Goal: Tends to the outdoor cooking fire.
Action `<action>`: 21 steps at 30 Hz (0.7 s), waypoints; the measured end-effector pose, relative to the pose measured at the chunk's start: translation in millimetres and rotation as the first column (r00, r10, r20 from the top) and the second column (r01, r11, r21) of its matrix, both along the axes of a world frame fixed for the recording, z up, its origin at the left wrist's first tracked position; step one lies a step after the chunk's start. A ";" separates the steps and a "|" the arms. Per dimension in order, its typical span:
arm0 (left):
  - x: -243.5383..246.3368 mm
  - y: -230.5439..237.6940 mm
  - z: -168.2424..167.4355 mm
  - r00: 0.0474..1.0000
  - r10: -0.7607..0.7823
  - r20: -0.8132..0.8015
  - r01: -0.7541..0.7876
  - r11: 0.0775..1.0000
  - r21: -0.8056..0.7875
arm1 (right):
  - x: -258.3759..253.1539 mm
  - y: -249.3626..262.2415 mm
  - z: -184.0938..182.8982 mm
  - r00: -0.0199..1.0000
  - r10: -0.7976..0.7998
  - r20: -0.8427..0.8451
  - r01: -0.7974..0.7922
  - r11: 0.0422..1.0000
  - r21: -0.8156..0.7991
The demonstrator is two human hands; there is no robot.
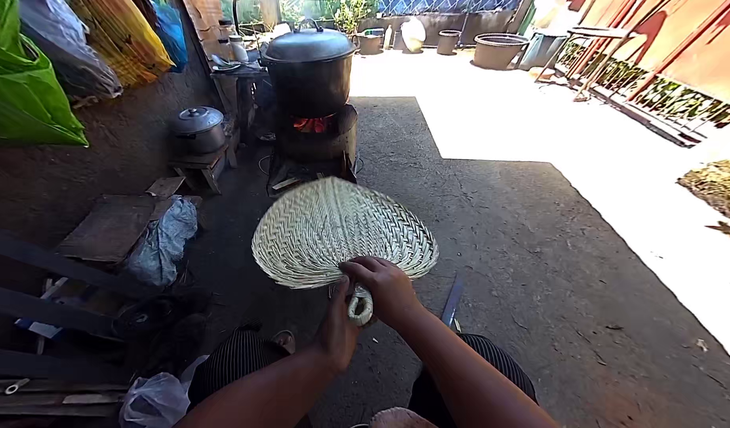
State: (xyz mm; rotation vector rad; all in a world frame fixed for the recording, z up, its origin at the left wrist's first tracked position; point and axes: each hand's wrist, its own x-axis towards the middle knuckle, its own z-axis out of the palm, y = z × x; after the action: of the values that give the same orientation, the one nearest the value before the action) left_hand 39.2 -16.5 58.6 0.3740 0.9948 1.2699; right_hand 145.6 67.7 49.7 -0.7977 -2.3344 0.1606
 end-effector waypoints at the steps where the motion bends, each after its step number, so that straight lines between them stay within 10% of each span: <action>1: -0.3 0.1 -0.6 1.000 -0.004 0.004 0.004 1.000 0.001 | -0.1 0.3 -0.8 1.000 0.001 0.011 -0.001 1.000 -0.007; 21: -0.6 -1.2 -1.4 1.000 -0.014 0.006 0.014 0.999 0.045 | -4.3 -1.8 -3.4 0.997 -0.026 -0.079 0.031 0.997 0.066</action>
State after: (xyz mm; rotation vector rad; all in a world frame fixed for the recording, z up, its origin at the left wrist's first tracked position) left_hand 38.7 -17.6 57.2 0.4103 0.9579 1.2818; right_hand 141.3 65.9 46.3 -0.7780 -2.2416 0.0988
